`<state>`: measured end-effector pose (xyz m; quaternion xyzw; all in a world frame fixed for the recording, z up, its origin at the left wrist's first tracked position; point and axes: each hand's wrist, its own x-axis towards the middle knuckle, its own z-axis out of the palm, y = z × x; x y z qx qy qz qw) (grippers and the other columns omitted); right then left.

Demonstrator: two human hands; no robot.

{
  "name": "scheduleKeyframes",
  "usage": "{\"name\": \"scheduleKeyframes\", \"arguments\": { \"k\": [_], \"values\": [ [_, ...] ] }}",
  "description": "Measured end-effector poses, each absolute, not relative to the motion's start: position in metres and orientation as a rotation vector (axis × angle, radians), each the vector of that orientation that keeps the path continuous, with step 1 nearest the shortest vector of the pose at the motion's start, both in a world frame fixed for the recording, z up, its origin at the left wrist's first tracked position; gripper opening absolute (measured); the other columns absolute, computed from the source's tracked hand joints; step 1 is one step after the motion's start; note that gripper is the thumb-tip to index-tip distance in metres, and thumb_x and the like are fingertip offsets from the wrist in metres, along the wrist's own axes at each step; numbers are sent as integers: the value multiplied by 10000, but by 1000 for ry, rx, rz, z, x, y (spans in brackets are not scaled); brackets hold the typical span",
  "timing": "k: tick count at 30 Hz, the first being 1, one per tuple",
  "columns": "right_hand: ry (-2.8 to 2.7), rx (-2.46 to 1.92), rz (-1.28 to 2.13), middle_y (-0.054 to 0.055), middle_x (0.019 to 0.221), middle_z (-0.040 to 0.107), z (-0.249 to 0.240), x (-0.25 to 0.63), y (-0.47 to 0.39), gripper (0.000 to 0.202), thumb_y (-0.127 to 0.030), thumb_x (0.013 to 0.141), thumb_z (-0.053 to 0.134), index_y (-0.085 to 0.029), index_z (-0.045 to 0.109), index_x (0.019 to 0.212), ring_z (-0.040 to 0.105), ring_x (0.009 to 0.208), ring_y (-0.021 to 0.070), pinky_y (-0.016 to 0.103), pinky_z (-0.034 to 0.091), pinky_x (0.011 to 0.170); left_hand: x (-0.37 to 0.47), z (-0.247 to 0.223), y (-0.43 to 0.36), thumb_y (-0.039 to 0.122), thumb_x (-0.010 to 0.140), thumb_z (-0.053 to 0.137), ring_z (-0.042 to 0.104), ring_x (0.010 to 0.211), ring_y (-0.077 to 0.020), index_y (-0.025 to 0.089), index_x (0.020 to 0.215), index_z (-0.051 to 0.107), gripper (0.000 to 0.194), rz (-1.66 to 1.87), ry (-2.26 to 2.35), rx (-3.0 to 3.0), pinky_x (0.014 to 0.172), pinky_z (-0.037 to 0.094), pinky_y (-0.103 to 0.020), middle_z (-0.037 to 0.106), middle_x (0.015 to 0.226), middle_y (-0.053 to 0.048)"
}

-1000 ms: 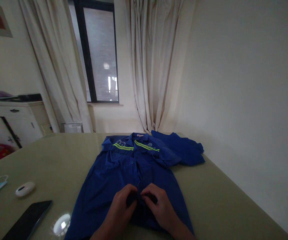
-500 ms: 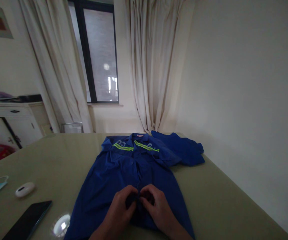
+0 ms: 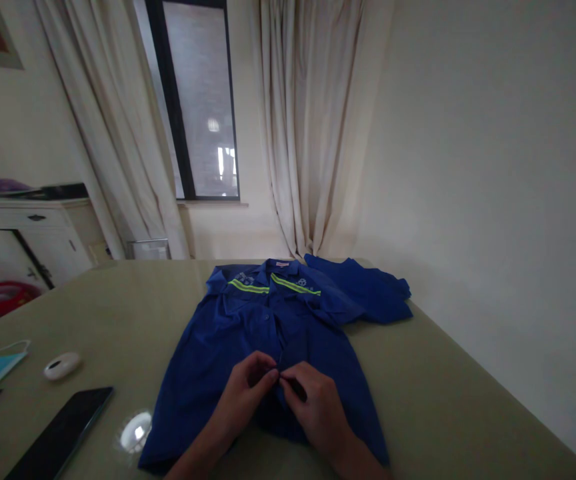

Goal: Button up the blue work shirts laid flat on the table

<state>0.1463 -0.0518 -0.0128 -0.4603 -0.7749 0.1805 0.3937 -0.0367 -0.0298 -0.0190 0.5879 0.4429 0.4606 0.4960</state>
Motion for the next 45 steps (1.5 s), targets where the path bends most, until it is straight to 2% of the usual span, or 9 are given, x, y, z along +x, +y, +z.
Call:
{"name": "scheduleKeyframes", "arguments": {
  "k": [11, 14, 17, 21, 31, 37, 39, 42, 45],
  "values": [
    [-2165, -994, 153, 68, 982, 730, -9, 144, -54, 242, -142, 1000, 458, -226, 682, 1031, 698, 836, 170, 247, 501, 746, -36, -17, -32, 458, 676, 869, 613, 747, -135, 183, 846, 674, 378, 1139, 1019, 1018, 708, 456, -230, 670, 786, 11],
    [-2080, -936, 332, 64, 996, 722, -5, 143, -53, 191, -173, 991, 505, -234, 685, 1006, 690, 898, 171, 254, 506, 807, -37, -14, -34, 451, 666, 881, 624, 757, -141, 189, 874, 669, 396, 1136, 1003, 970, 715, 462, -232, 677, 799, 5],
    [-1768, -1066, 661, 41, 923, 710, -3, 141, -52, 47, -267, 920, 665, -223, 680, 927, 680, 841, 171, 251, 519, 758, -37, -11, -34, 457, 695, 867, 628, 797, -142, 198, 905, 671, 387, 1167, 996, 1052, 736, 464, -224, 679, 826, 7],
    [-1566, -1171, 969, 26, 842, 740, -6, 140, -50, 179, -353, 819, 775, -211, 711, 908, 686, 776, 189, 268, 530, 708, -38, -8, -34, 478, 685, 863, 620, 803, -151, 202, 887, 666, 394, 1193, 1017, 1138, 739, 472, -231, 667, 828, 11],
    [-1559, -1173, 1057, 0, 777, 707, -11, 135, -51, 109, -238, 782, 751, -198, 701, 870, 635, 710, 157, 238, 470, 636, -32, -18, -31, 505, 708, 822, 562, 736, -141, 193, 785, 612, 384, 1196, 1121, 1194, 687, 440, -231, 595, 750, 27],
    [-1534, -1142, 1136, -29, 719, 656, -7, 142, -48, 149, -269, 767, 787, -202, 659, 804, 606, 684, 145, 234, 456, 632, -43, -10, -29, 494, 734, 821, 539, 730, -125, 197, 841, 604, 384, 1027, 985, 1242, 679, 411, -219, 585, 770, 35],
    [-1604, -1139, 1113, -29, 733, 664, -7, 142, -49, 116, -245, 789, 766, -208, 662, 823, 612, 693, 147, 233, 455, 637, -47, -8, -29, 475, 712, 837, 501, 688, -112, 193, 785, 574, 392, 968, 978, 1286, 636, 381, -210, 545, 725, 50],
    [-1737, -1170, 906, -19, 788, 682, -9, 137, -53, 93, -170, 815, 724, -223, 665, 862, 628, 723, 154, 244, 457, 669, -47, -9, -29, 449, 716, 815, 461, 646, -101, 203, 726, 519, 385, 966, 1032, 1236, 596, 345, -204, 487, 669, 70],
    [-1848, -1208, 650, -6, 817, 669, -13, 131, -57, 158, -113, 790, 728, -228, 661, 876, 624, 731, 164, 260, 449, 678, -39, -12, -32, 408, 688, 802, 513, 654, -112, 222, 734, 479, 375, 1023, 1031, 1050, 607, 368, -209, 511, 663, 70]
  ]
}}
